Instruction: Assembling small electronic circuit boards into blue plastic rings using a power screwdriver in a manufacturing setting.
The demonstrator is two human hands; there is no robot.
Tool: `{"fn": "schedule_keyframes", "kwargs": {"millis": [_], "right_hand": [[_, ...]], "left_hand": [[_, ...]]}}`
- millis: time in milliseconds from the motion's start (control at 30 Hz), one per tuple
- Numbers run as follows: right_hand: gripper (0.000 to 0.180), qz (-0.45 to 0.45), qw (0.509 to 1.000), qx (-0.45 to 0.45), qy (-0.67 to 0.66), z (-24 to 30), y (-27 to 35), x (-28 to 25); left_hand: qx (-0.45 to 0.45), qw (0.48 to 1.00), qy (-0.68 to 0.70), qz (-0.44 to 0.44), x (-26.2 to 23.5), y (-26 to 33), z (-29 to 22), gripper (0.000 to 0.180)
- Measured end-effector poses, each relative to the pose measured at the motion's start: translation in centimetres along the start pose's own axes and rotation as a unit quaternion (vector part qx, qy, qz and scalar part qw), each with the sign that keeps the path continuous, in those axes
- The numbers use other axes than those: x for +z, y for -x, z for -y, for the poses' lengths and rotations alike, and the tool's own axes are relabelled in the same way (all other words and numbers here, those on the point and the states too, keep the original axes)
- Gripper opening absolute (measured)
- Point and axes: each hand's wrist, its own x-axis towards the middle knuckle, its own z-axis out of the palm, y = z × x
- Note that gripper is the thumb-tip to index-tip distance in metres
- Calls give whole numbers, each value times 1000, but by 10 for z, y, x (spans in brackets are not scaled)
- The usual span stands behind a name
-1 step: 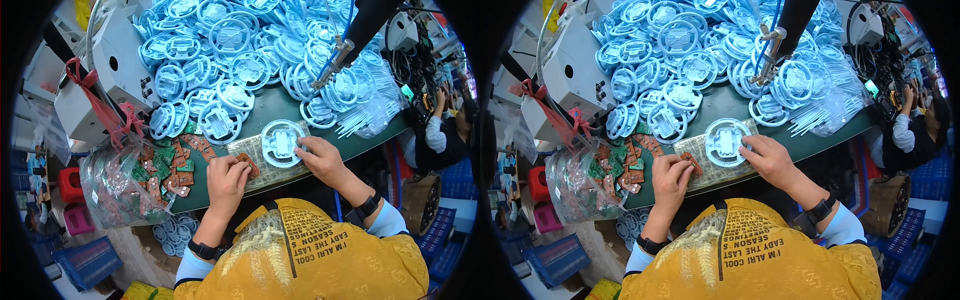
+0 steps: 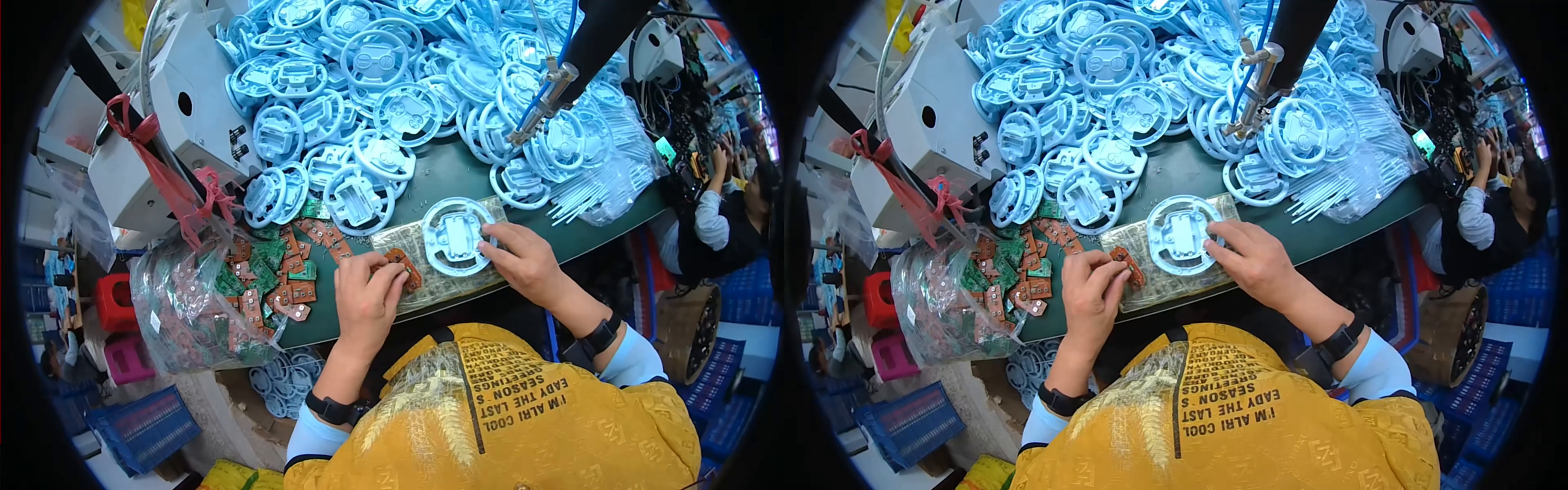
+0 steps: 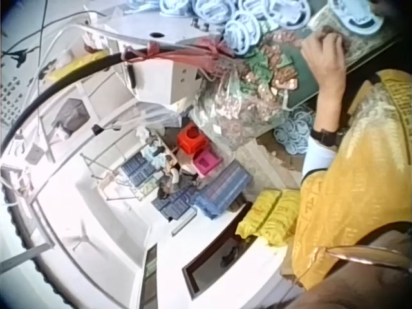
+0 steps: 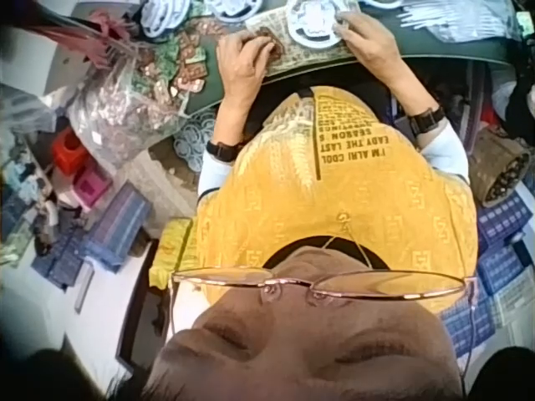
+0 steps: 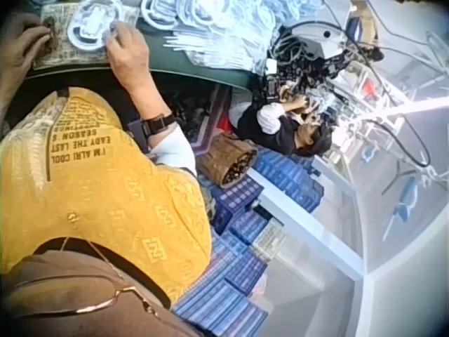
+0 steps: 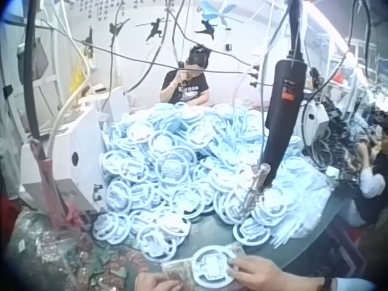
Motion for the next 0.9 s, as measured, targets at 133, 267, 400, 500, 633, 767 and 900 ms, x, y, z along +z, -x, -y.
{"fn": "schedule_keyframes", "kwargs": {"millis": [133, 267, 400, 500, 633, 767, 900], "right_hand": [[32, 4, 999, -26, -29, 8, -7, 7], [29, 5, 999, -36, -34, 10, -9, 13], [28, 7, 998, -42, -34, 13, -11, 14], [28, 12, 998, -47, -31, 14, -12, 13], [29, 12, 998, -48, -35, 12, -11, 13], [29, 9, 998, -50, -33, 12, -10, 15], [28, 6, 998, -49, -35, 12, -10, 15]], "left_hand": [[33, 999, 20, 6, 0, -16, -5, 20], [54, 998, 9, 42, 15, -28, -10, 19], [53, 996, 2, 67, 23, -36, -11, 18], [49, 995, -2, 85, 25, -39, -11, 17], [51, 992, -15, 117, 20, -41, -13, 17], [48, 993, -15, 107, 25, -39, -13, 17], [61, 996, -10, 65, 26, -33, -15, 17]]}}
